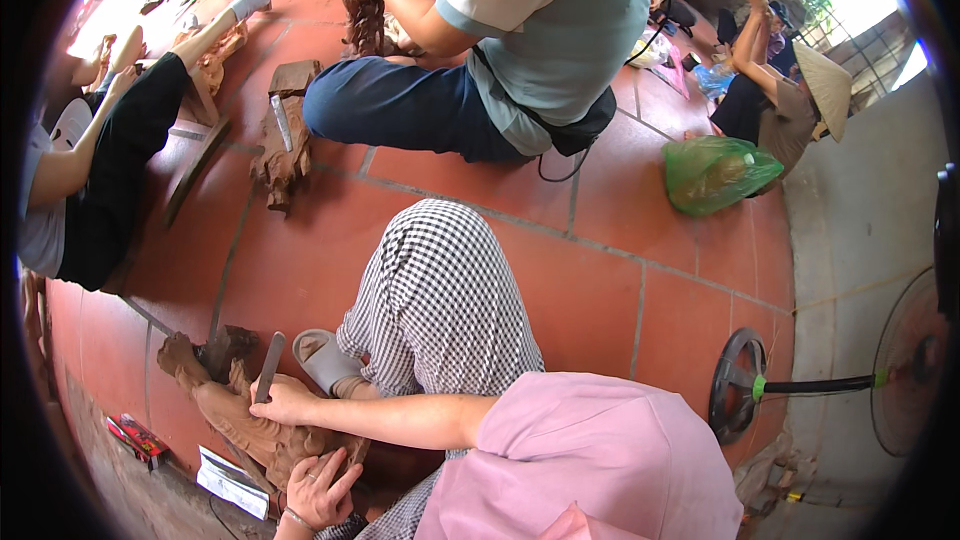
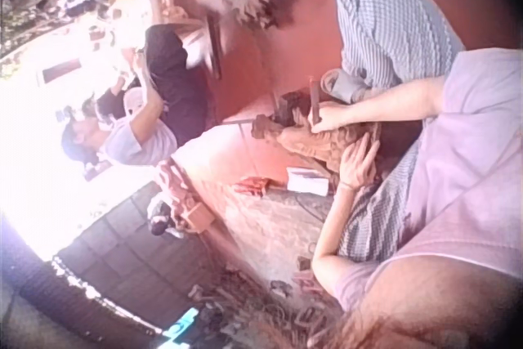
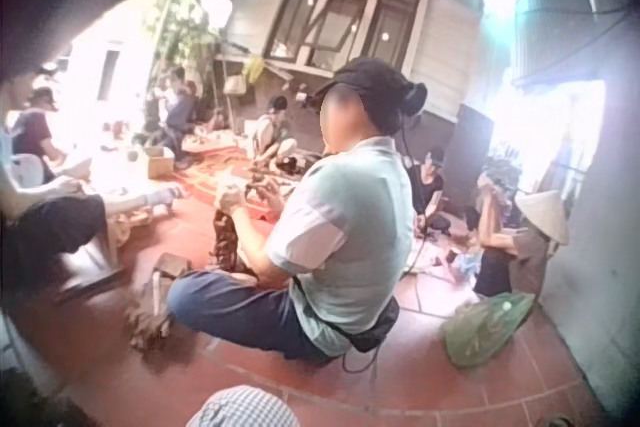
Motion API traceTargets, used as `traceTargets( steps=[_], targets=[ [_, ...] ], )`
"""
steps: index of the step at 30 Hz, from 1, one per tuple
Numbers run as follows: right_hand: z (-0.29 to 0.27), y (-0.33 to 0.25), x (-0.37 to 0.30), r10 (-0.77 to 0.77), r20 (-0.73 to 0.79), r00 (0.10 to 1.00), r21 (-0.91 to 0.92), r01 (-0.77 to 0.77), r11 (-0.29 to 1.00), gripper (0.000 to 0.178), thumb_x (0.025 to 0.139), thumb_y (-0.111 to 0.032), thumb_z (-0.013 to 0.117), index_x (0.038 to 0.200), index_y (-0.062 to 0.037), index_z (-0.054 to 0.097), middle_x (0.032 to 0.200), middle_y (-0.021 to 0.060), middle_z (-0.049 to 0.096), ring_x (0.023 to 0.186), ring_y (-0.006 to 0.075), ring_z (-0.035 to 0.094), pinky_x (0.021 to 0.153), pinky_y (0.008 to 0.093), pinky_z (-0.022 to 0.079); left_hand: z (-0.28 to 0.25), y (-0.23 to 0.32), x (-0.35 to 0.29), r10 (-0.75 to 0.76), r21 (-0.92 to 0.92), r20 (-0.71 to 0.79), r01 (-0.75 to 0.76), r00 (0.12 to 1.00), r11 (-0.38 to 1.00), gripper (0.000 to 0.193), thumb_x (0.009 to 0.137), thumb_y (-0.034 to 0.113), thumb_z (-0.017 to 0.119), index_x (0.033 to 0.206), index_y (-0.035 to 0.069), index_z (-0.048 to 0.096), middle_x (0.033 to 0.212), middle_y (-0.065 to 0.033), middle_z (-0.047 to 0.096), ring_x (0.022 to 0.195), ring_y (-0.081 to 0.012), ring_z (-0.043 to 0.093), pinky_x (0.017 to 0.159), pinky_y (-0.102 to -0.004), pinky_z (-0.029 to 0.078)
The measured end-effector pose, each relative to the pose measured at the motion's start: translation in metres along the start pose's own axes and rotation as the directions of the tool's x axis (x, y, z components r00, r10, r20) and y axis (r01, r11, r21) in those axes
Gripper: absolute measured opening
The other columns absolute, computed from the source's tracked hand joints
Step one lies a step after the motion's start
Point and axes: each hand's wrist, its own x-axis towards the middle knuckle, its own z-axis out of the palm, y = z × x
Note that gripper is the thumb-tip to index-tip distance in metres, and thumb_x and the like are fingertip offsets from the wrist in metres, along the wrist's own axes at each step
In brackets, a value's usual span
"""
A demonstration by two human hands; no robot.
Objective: The person carves a wooden sculpture using a chisel, focusing on refining the details of the figure's back and base. They hold the sculpture with one hand and use the chisel with the other to shape and smooth the surface.
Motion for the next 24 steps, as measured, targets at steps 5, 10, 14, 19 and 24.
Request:
traceTargets(
  steps=[5, 10, 14, 19, 24],
  targets=[
    [0.009, 0.038, 0.023, -0.014, 0.006, 1.0, 0.123, 0.013, 0.992, 0.022, 0.079, -0.025, 0.077, 0.081, -0.007, 0.065, 0.076, 0.0079, 0.067, 0.077, 0.0213, 0.066, 0.07, 0.0403, 0.053, 0.008, -0.006, -0.009, 0.037, -0.027, -0.015, -0.038, 0.999, 0.999, 0.068, 0.067, 0.024, 0.069, 0.134, 0.018, 0.063, 0.137, -0.0164, 0.061, 0.116, -0.0274, 0.065, 0.102, -0.0435, 0.043],
    [-0.03, -0.019, 0.014, 0.137, -0.055, 0.989, 0.237, -0.12, 0.964, 0.013, 0.091, -0.012, 0.071, 0.091, -0.0033, 0.061, 0.075, 0.0076, 0.07, 0.071, 0.0173, 0.07, 0.065, 0.0318, 0.057, 0.014, -0.021, -0.027, 0.04, -0.133, -0.004, -0.041, 0.999, 0.99, 0.071, 0.076, 0.022, 0.066, 0.145, 0.017, 0.053, 0.148, -0.0181, 0.053, 0.124, -0.0302, 0.06, 0.103, -0.0444, 0.045],
    [-0.023, -0.007, 0.021, 0.114, -0.021, 0.993, 0.609, -0.078, 0.789, 0.01, 0.093, -0.006, 0.068, 0.088, -0.0004, 0.062, 0.084, 0.0096, 0.07, 0.075, 0.0167, 0.071, 0.071, 0.0294, 0.06, 0.016, -0.016, -0.036, -0.01, -0.079, 0.035, 0.013, 0.999, 0.997, 0.075, 0.078, 0.021, 0.067, 0.15, 0.023, 0.046, 0.153, -0.0143, 0.048, 0.127, -0.0259, 0.057, 0.112, -0.0412, 0.039],
    [-0.015, -0.007, 0.005, 0.17, 0.103, 0.98, 0.448, -0.198, 0.872, 0.016, 0.081, -0.01, 0.076, 0.074, -0.0026, 0.065, 0.109, 0.012, 0.069, 0.087, 0.0151, 0.063, 0.079, 0.0284, 0.048, 0.023, -0.011, -0.035, -0.013, -0.102, -0.005, 0.012, 1.0, 0.995, 0.077, 0.079, 0.019, 0.068, 0.152, 0.023, 0.044, 0.153, -0.015, 0.047, 0.128, -0.0275, 0.057, 0.115, -0.042, 0.037],
    [-0.004, -0.006, -0.007, 0.059, 0.127, 0.99, 0.256, -0.09, 0.963, 0.025, 0.08, -0.018, 0.08, 0.069, -0.0004, 0.066, 0.124, 0.0188, 0.064, 0.124, 0.0249, 0.055, 0.1, 0.0377, 0.042, 0.024, -0.011, -0.035, 0.006, -0.099, -0.006, -0.006, 1.0, 0.995, 0.08, 0.078, 0.021, 0.069, 0.153, 0.022, 0.042, 0.154, -0.0162, 0.046, 0.126, -0.0276, 0.059, 0.115, -0.0412, 0.037]
  ],
)
